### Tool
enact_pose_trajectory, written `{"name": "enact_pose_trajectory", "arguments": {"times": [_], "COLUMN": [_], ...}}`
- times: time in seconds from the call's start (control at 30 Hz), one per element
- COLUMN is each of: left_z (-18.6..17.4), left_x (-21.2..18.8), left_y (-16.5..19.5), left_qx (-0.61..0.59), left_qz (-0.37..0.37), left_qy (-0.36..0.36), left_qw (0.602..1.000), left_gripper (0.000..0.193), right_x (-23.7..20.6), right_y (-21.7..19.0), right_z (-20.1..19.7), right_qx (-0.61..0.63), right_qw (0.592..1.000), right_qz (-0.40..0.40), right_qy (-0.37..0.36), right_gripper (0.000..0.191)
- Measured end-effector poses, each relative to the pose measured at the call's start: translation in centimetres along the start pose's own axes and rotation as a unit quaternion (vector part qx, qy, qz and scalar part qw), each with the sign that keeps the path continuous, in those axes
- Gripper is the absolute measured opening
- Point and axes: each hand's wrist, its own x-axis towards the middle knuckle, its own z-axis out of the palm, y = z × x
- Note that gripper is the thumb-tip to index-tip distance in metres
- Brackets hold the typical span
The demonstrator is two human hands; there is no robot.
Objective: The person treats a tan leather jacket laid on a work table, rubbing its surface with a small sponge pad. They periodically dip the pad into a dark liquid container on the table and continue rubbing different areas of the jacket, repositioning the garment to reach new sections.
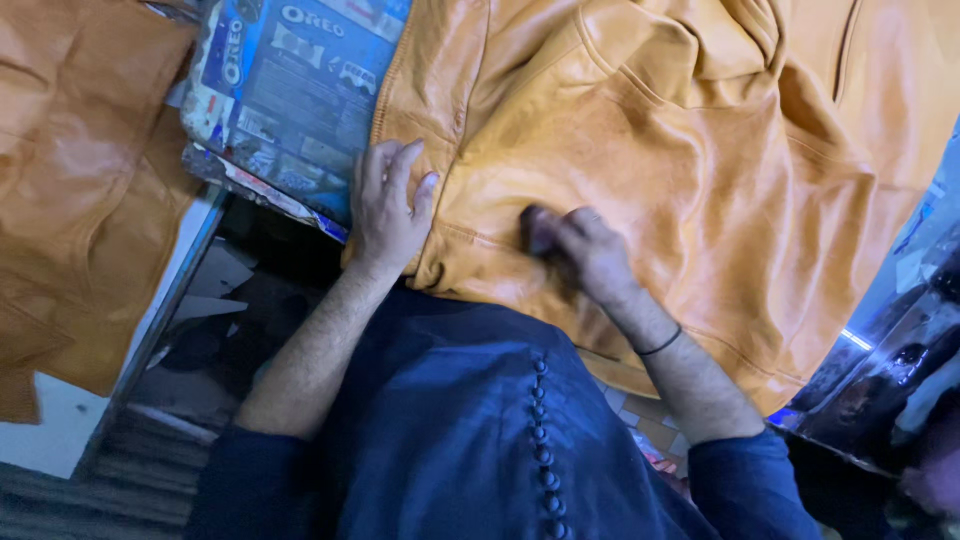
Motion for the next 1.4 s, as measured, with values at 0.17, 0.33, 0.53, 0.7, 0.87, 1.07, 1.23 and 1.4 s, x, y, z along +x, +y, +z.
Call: {"name": "enact_pose_trajectory", "arguments": {"times": [0.17, 0.33, 0.53, 0.7, 0.87, 1.07, 1.23, 1.4], "left_z": [-1.1, -0.9, -0.1, -0.5, -0.8, 3.6, 7.8, 8.4], "left_x": [-0.7, 0.2, 2.6, 2.4, 0.9, 1.3, 0.1, 0.4], "left_y": [-1.7, -3.4, -6.0, -7.2, -6.6, -6.9, -5.7, -4.0], "left_qx": [0.064, 0.009, -0.098, -0.417, -0.464, -0.405, -0.422, -0.434], "left_qz": [-0.006, -0.058, -0.351, -0.383, -0.466, -0.491, -0.492, -0.482], "left_qy": [0.033, 0.029, -0.172, -0.234, -0.29, -0.472, -0.526, -0.532], "left_qw": [0.997, 0.998, 0.915, 0.79, 0.695, 0.611, 0.551, 0.544], "left_gripper": [0.048, 0.063, 0.048, 0.037, 0.037, 0.041, 0.042, 0.042], "right_x": [-1.5, -4.3, -9.0, -12.1, -14.0, -14.0, -13.4, -12.7], "right_y": [0.6, 1.8, 3.5, 8.0, 10.3, 10.0, 10.0, 9.9], "right_z": [-0.2, -2.0, 0.7, 4.3, 5.1, 5.7, 5.8, 5.7], "right_qx": [0.061, -0.063, 0.358, 0.579, 0.62, 0.606, 0.605, 0.599], "right_qw": [0.997, 0.973, 0.807, 0.565, 0.527, 0.534, 0.541, 0.541], "right_qz": [0.038, 0.156, 0.22, 0.238, 0.219, 0.238, 0.224, 0.223], "right_qy": [-0.035, 0.157, 0.416, 0.538, 0.539, 0.54, 0.539, 0.546], "right_gripper": [0.044, 0.033, 0.022, 0.04, 0.044, 0.042, 0.037, 0.034]}}
